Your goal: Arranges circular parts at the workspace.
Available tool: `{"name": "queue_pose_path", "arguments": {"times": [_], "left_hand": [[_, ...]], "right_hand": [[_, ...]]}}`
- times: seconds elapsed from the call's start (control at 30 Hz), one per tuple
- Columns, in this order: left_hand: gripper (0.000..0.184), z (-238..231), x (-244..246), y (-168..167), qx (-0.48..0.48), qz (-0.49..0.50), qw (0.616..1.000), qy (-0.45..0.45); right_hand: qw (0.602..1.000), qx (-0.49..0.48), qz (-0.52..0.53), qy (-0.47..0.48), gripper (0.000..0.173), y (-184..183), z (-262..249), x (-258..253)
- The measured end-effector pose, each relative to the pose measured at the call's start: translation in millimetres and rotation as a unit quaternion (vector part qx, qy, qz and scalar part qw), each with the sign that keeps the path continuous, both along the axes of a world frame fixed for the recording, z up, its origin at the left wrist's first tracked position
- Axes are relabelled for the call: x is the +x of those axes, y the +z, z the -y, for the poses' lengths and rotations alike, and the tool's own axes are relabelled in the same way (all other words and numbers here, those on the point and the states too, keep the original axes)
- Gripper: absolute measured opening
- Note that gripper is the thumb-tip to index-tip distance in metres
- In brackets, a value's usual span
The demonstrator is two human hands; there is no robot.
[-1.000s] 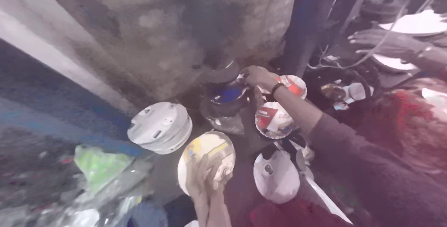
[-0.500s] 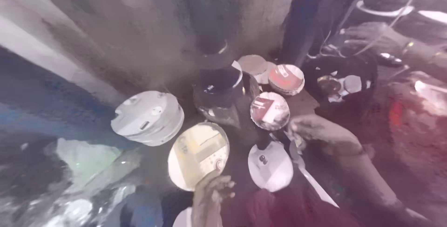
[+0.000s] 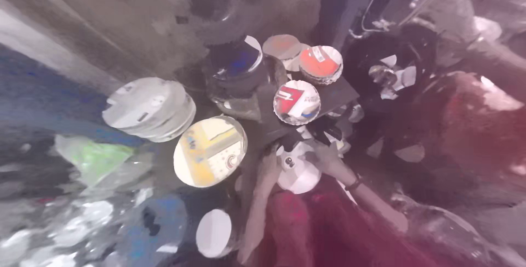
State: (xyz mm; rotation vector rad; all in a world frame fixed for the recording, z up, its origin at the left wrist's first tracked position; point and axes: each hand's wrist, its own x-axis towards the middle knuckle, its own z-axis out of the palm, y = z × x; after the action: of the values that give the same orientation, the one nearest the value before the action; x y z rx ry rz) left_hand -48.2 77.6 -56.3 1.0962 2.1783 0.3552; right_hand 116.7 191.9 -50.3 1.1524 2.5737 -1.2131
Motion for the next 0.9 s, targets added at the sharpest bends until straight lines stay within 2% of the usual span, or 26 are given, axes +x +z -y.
{"name": "queue_pose_path", "arguments": {"times": [0.1,0.23,0.3,0.4,0.47,0.6,0.63,0.7,0.8,0.83,0.9], "left_hand": [[0.049,7.4,3.7,3.4,0.029,0.003,0.999,0.014],[0.047,28.5,2.2,15.5,0.137,-0.006,0.989,0.053],[0.046,36.7,-3.2,14.6,0.162,-0.002,0.985,0.058],[0.047,52.5,-10.0,2.9,0.143,0.017,0.988,0.059],[0.044,67.1,-10.4,-1.2,0.167,0.030,0.981,0.091],[0.040,98.5,-7.0,-6.8,0.245,0.027,0.959,0.138],[0.039,105.3,-7.6,-9.3,0.259,0.021,0.955,0.144],[0.040,114.5,-8.0,-13.7,0.284,0.016,0.947,0.150],[0.042,119.2,-2.7,-18.0,0.350,0.014,0.922,0.164],[0.046,118.5,-1.2,-16.2,0.367,0.027,0.916,0.162],[0.058,113.9,4.0,-12.8,0.392,0.096,0.902,0.154]], "right_hand": [[0.999,-0.016,-0.034,0.018,0.058,-1.9,4.0,-6.4],[0.988,-0.027,-0.144,0.051,0.054,0.3,-2.7,-7.8],[0.981,-0.021,-0.184,0.054,0.049,-1.2,-7.9,-10.7],[0.993,0.029,-0.115,0.028,0.042,-16.8,-12.1,-17.9],[0.992,0.094,-0.081,0.006,0.043,-30.0,-6.8,-20.6],[0.980,0.200,-0.022,0.000,0.072,-30.6,11.9,-15.2],[0.979,0.205,0.007,-0.007,0.073,-33.5,13.0,-15.6],[0.970,0.241,-0.010,-0.033,0.062,-41.1,8.7,-15.5],[0.931,0.303,-0.191,-0.065,0.024,-35.2,12.4,-14.3],[0.931,0.266,-0.241,-0.071,0.021,-27.6,18.2,-13.3],[0.934,0.094,-0.339,-0.061,0.018,-21.7,29.8,-9.0]]}}
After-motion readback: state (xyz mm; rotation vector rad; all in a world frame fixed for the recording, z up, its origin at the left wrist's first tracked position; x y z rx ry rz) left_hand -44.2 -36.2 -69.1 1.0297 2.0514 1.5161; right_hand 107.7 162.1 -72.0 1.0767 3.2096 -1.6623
